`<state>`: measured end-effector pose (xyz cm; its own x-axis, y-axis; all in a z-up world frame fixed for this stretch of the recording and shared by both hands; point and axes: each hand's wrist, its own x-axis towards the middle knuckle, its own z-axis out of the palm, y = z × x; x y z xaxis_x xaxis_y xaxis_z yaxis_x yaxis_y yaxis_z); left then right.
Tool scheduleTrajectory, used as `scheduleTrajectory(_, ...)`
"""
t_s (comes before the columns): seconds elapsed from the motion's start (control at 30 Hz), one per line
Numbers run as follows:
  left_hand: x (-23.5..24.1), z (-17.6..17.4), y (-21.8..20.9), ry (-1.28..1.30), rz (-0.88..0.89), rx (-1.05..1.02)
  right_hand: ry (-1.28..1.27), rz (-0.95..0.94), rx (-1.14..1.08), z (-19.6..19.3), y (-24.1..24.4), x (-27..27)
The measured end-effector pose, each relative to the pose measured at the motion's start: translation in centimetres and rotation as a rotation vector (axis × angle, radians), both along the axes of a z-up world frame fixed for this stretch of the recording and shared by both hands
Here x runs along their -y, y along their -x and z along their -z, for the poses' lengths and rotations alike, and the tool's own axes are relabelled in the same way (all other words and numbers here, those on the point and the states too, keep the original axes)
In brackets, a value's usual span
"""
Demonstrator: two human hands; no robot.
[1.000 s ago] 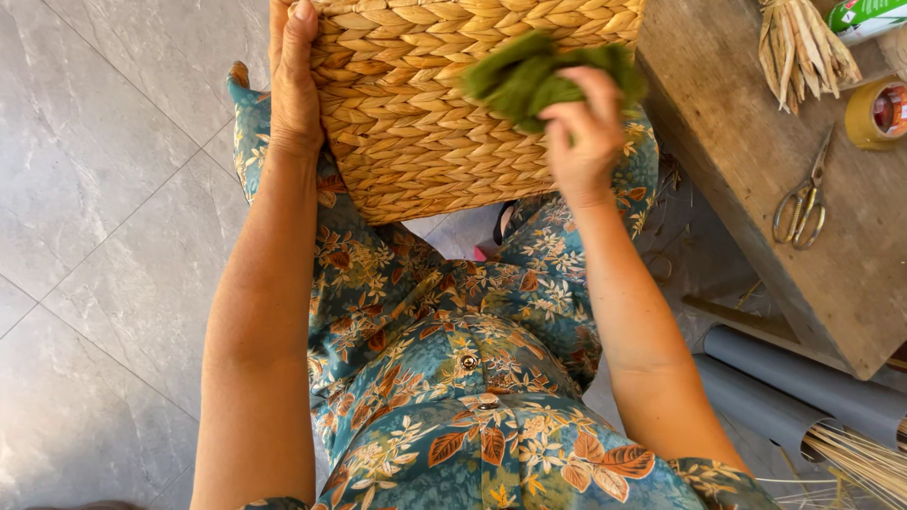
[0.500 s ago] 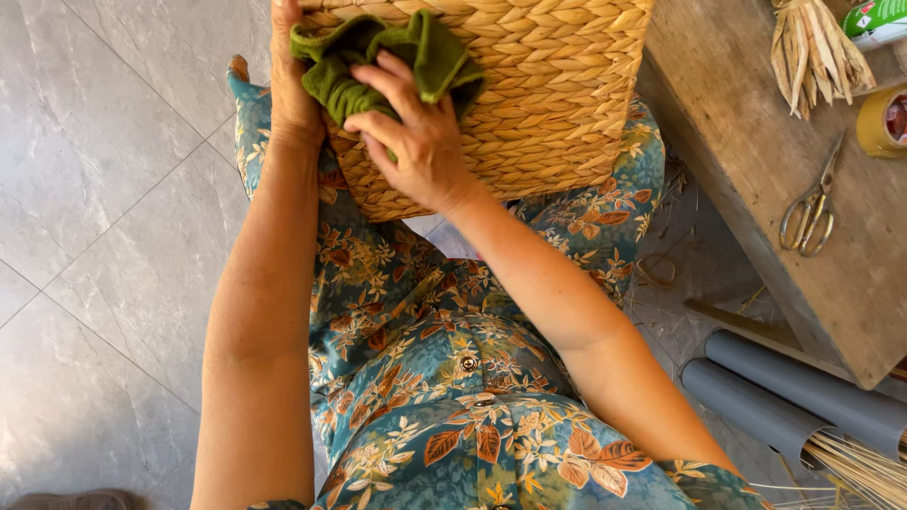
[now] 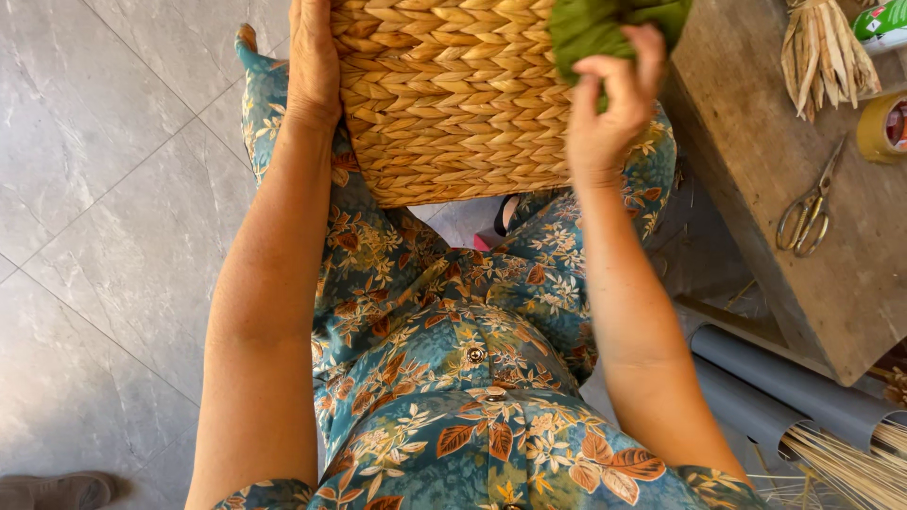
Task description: The person wipes the exterior and interior surfaces of a woven basket using a green cloth. They rotate the basket to reach different sides and continue wiping the inside walls and bottom.
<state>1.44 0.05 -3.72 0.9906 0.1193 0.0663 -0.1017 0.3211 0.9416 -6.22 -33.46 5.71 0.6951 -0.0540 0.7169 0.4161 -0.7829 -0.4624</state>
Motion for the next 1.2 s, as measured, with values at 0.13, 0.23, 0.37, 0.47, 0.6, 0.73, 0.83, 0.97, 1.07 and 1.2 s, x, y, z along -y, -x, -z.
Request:
scheduleTrajectory(0.13,-0.6,1.9,-0.5,0.101,0.044,-0.036,0.006,-0.139,-0.052,2.1,2.5,-8.2)
scheduleTrajectory(0.23,-1.3,2.0,-0.6,-0.015,-0.015,-0.009,0.110,-0.406,-0.054,1.5,4.6,-13.9)
scheduleTrajectory(0.37,-1.1,1.1,0.1,0.154,0.101,0.065,0.219,-0.474,-0.070,0.8,5.5,-14.1)
scheduleTrajectory(0.47,-1.1,0.6,0.9,0.160,0.114,0.065,0.310,-0.498,0.001,1.4,4.4,-9.0)
scheduleTrajectory(0.6,-0.7,0.4,0.7,0.028,-0.001,0.018,0.279,-0.273,-0.087,0.9,4.8,0.8)
scheduleTrajectory(0.73,-0.4,1.1,0.2,0.035,-0.017,-0.020,0.259,-0.039,-0.100,1.1,6.1,6.5)
scheduleTrajectory(0.83,-0.3,1.7,0.2,0.048,0.012,0.012,0.180,-0.045,-0.128,2.2,6.8,5.2)
scheduleTrajectory(0.97,-0.9,2.8,-0.1,0.057,0.007,0.040,0.124,-0.197,-0.123,3.5,8.4,-2.9)
scheduleTrajectory(1.07,-1.3,3.5,-0.5,0.084,-0.001,0.013,0.152,-0.474,-0.164,3.4,9.5,-9.4)
scheduleTrajectory(1.2,-1.7,3.3,-0.8,-0.210,-0.102,0.069,0.162,-0.746,-0.249,3.5,9.7,-12.3)
